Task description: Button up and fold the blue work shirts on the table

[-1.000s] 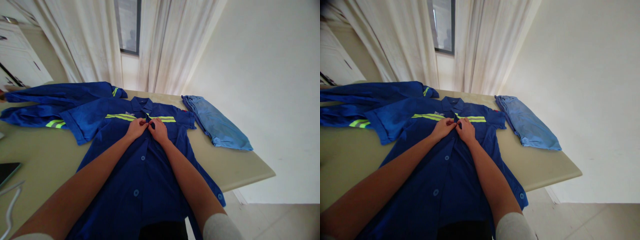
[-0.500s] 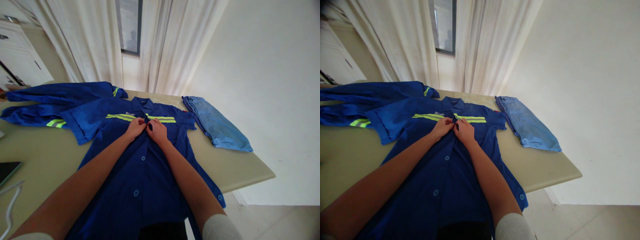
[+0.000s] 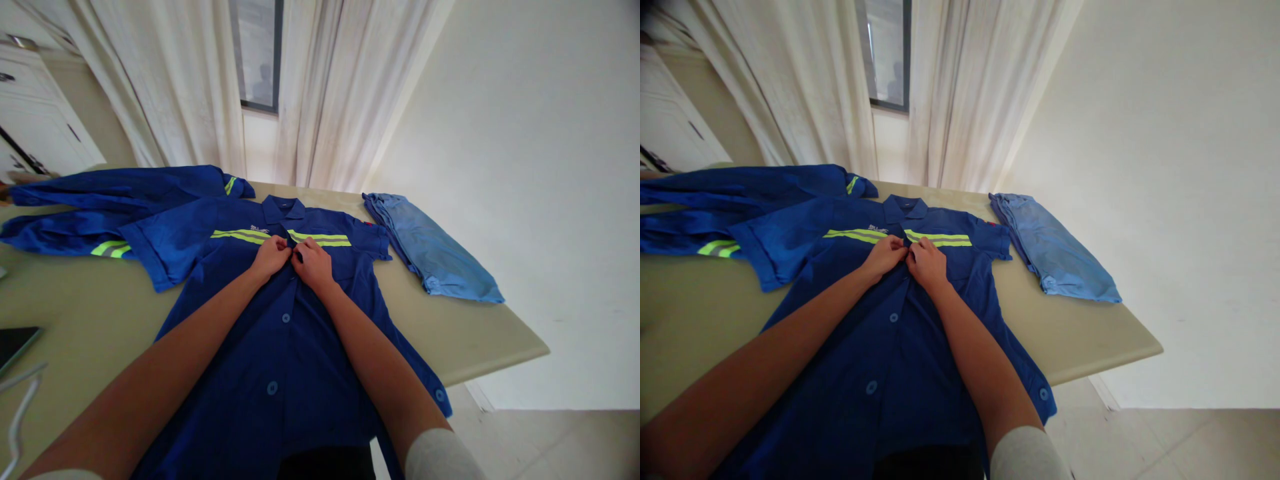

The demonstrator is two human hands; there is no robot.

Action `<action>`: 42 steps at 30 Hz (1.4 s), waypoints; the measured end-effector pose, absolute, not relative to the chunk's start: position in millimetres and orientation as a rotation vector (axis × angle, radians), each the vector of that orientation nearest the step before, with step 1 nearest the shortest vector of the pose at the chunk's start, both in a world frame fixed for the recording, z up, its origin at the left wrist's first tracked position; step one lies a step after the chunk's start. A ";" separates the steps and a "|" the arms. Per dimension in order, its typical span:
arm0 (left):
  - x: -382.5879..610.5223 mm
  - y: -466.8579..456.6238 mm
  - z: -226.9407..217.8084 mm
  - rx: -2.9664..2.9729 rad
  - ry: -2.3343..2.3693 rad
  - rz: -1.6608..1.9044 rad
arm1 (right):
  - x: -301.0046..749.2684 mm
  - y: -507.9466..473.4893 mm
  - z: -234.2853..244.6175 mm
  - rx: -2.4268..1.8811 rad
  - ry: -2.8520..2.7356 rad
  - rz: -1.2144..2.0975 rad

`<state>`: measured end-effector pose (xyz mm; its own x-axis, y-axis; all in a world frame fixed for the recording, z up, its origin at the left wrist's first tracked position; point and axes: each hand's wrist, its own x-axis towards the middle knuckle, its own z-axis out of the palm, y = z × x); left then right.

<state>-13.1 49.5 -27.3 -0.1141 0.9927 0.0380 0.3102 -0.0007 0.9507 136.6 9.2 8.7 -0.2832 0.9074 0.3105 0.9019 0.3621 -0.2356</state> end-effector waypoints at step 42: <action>-0.9 38.0 -9.2 1.737 1.854 1.031 | 141.0 29.2 -10.8 -1.475 -1.930 0.222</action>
